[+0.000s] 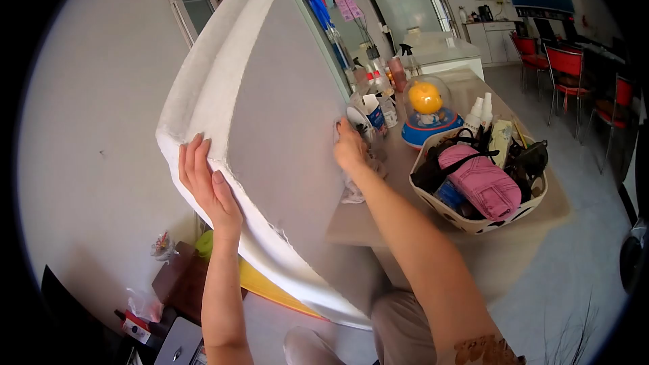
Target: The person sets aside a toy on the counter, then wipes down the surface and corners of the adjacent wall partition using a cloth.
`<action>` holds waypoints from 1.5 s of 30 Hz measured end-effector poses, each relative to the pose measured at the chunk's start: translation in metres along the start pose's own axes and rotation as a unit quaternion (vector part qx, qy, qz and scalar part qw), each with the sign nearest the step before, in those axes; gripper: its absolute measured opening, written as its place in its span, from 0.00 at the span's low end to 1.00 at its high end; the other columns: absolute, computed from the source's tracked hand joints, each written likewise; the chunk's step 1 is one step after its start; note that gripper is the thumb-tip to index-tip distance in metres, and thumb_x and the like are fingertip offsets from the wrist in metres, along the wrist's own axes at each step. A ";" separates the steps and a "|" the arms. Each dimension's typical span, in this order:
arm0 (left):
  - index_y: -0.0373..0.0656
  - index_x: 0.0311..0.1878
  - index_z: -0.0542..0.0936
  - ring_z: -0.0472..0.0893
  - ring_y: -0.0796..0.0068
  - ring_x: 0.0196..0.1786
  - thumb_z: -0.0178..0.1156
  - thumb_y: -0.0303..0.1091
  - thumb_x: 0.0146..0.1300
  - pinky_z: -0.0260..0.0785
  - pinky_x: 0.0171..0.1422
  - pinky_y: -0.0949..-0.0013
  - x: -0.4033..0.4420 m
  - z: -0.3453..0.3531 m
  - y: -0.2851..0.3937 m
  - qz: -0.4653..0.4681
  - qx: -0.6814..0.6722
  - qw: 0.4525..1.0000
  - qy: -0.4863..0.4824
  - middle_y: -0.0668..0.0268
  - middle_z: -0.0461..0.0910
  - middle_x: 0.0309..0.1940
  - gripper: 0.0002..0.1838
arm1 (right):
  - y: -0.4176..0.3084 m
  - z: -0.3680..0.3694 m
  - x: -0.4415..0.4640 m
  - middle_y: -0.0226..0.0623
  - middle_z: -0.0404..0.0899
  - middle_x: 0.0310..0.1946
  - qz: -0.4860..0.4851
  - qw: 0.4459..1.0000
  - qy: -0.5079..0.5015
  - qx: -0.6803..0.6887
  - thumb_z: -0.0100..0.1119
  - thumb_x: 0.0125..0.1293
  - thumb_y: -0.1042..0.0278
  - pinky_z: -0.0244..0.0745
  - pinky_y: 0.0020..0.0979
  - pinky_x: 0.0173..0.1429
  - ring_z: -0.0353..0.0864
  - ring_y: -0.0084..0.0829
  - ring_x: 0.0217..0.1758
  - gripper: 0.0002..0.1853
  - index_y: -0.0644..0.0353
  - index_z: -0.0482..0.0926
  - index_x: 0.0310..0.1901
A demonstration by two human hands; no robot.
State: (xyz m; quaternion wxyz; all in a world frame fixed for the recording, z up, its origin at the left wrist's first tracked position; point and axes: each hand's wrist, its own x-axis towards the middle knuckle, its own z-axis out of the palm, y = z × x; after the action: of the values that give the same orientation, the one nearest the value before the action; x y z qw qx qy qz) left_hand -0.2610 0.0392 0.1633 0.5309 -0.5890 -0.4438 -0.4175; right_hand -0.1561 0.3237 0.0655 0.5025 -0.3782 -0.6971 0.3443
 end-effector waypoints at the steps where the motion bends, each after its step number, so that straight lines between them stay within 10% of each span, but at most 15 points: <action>1: 0.38 0.70 0.70 0.53 0.51 0.80 0.37 0.44 0.80 0.45 0.81 0.51 -0.001 0.000 0.000 0.000 -0.002 1.000 0.000 0.58 0.68 0.73 0.26 | 0.001 0.005 -0.005 0.45 0.68 0.72 -0.018 1.000 0.023 0.012 0.55 0.65 0.73 0.59 0.52 0.75 0.64 0.47 0.76 0.36 0.47 0.59 0.75; 5: 0.38 0.70 0.70 0.53 0.52 0.80 0.37 0.43 0.80 0.46 0.81 0.51 -0.002 0.001 0.000 -0.006 -0.007 1.000 0.000 0.58 0.68 0.73 0.25 | 0.002 0.010 -0.004 0.45 0.70 0.70 -0.126 0.987 0.088 0.040 0.54 0.66 0.72 0.60 0.50 0.75 0.66 0.49 0.74 0.35 0.48 0.59 0.75; 11: 0.37 0.70 0.70 0.53 0.52 0.80 0.37 0.43 0.80 0.48 0.81 0.52 -0.001 -0.002 0.000 0.001 0.008 1.000 -0.006 0.58 0.67 0.73 0.25 | -0.004 -0.002 0.005 0.44 0.70 0.70 -0.004 0.999 0.035 0.003 0.54 0.64 0.73 0.60 0.54 0.73 0.66 0.47 0.74 0.35 0.49 0.61 0.74; 45: 0.37 0.69 0.70 0.52 0.53 0.81 0.37 0.41 0.80 0.46 0.81 0.52 -0.002 -0.001 -0.001 -0.003 -0.004 1.000 -0.007 0.58 0.67 0.73 0.25 | -0.004 0.002 -0.003 0.48 0.77 0.61 -0.043 0.995 0.090 -0.016 0.56 0.64 0.71 0.69 0.52 0.67 0.73 0.51 0.67 0.26 0.52 0.69 0.65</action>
State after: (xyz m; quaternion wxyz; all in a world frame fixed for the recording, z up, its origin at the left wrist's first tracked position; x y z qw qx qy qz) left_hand -0.2629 0.0384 0.1620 0.5239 -0.5930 -0.4475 -0.4166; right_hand -0.1579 0.3195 0.0672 0.5712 -0.3857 -0.6700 0.2758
